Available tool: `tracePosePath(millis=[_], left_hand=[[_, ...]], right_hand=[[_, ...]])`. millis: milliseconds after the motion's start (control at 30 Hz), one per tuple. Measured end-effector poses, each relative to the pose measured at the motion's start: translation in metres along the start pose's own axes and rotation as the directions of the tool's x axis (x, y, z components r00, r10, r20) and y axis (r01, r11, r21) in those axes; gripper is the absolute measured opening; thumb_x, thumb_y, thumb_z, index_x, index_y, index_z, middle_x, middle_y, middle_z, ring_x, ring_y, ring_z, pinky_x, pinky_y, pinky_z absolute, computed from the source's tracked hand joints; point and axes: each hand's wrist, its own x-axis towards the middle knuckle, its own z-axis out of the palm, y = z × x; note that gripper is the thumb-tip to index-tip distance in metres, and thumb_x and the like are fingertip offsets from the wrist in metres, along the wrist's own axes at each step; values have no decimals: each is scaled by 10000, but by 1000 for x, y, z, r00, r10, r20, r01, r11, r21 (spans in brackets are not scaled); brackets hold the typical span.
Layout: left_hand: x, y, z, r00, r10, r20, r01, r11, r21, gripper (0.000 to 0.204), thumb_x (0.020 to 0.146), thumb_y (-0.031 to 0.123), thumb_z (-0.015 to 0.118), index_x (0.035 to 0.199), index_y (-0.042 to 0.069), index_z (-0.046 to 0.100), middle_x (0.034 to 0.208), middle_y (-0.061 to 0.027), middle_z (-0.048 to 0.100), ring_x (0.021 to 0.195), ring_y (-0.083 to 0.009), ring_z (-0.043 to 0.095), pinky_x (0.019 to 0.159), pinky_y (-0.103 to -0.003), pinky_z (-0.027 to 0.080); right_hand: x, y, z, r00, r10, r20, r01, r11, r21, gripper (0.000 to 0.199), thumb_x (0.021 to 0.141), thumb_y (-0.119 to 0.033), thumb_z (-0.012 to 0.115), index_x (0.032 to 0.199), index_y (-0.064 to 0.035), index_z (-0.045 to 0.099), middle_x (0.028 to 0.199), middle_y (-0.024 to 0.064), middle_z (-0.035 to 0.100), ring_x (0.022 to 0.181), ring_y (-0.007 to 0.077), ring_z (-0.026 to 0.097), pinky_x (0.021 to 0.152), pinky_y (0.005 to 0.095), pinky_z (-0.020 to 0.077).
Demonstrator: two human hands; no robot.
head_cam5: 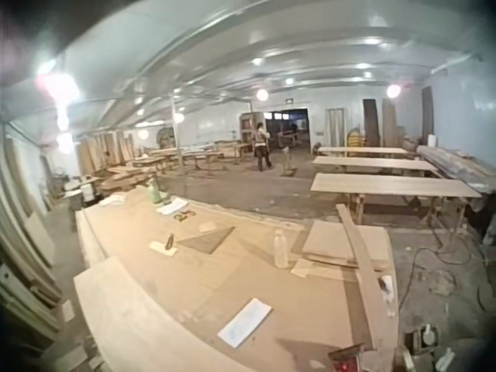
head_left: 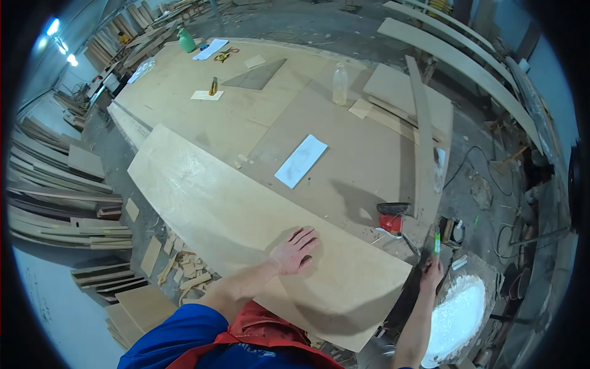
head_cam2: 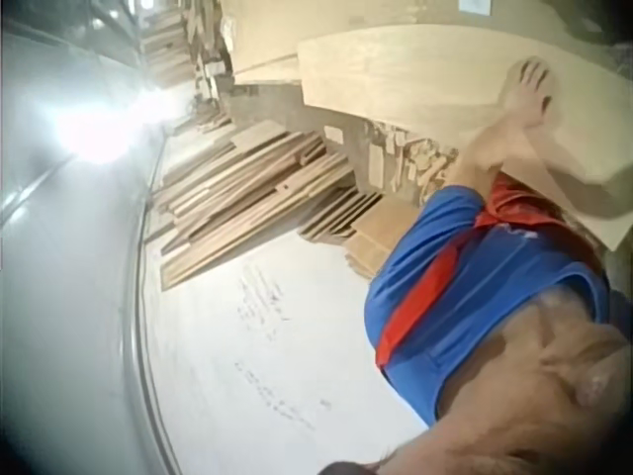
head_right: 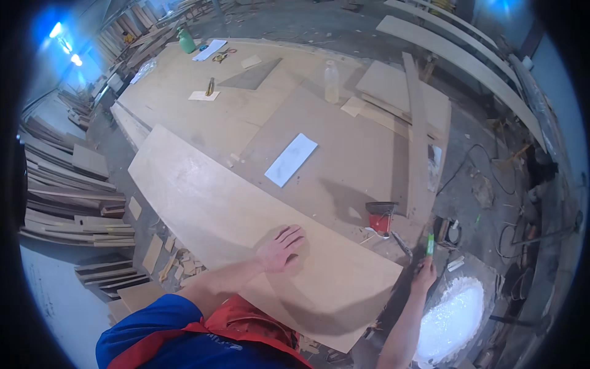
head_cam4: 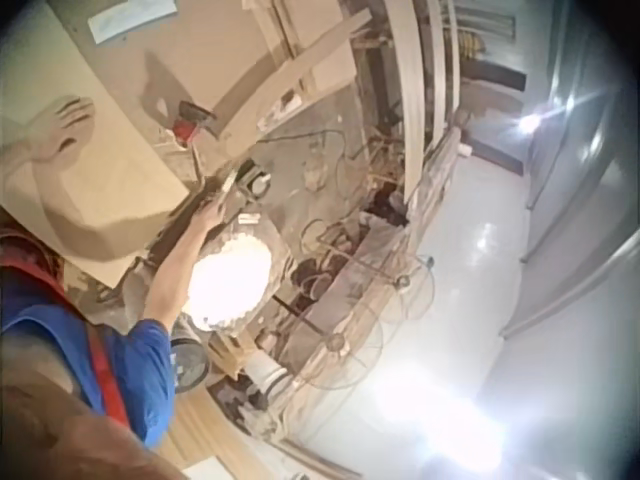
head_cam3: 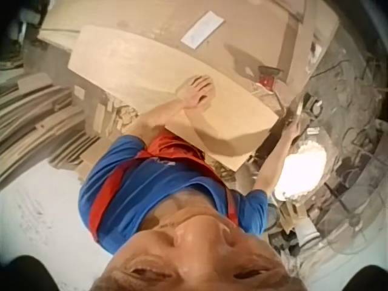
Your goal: Sanding a wooden panel with an orbital sander and using an iron for veneer/edge-banding work.
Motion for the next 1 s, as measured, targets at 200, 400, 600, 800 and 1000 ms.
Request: tracePosePath(millis=[200, 400, 600, 800, 1000], left_hand=[[-13, -1, 5, 1000, -5, -7, 5, 1000, 6, 616, 943, 289, 641, 1474, 9, 502, 1651, -208, 365, 1568, -388, 292, 1308, -543, 223], [-3, 38, 9, 987, -125, -98, 94, 956, -276, 525, 1001, 348, 621, 1375, -19, 578, 1462, -233, 563, 1405, -386, 508, 1199, -505, 391], [-24, 130, -40, 912, -323, 255, 349, 281, -894, 340, 1061, 317, 647, 1075, -21, 687, 849, -80, 701, 797, -172, 682, 767, -339, 563], [-48, 95, -30, 885, -268, 382, 431, 156, -889, 285, 1074, 247, 644, 1078, -35, 688, 833, -38, 689, 763, -99, 646, 715, -302, 548], [-89, 65, -70, 899, -52, 434, 430, 285, -856, 243, 1096, 196, 602, 1141, -27, 686, 954, -88, 758, 862, -141, 734, 817, -305, 578]], right_hand=[[-179, -7, -4, 997, -74, -15, 74, 997, 20, 268, 1070, -298, 661, 901, -93, 627, 759, -26, 592, 615, 49, 527, 506, 210, 398], [-321, 49, 31, 990, -141, -13, 141, 990, 28, 245, 1082, -276, 640, 942, -74, 632, 829, -3, 625, 715, 56, 566, 597, 211, 440], [-412, 71, 123, 990, -117, 81, 104, 984, 145, 245, 1101, -234, 604, 1014, -14, 669, 888, 27, 671, 764, 91, 585, 670, 258, 481], [-456, 75, 138, 974, -133, 186, 150, 985, -83, 400, 1128, -313, 535, 1053, 29, 727, 938, 76, 748, 844, 136, 675, 724, 300, 539], [-421, 22, 88, 971, -16, 239, 52, 988, -143, 488, 1126, -421, 508, 1152, 14, 728, 1000, 90, 756, 915, 147, 696, 756, 294, 545]])
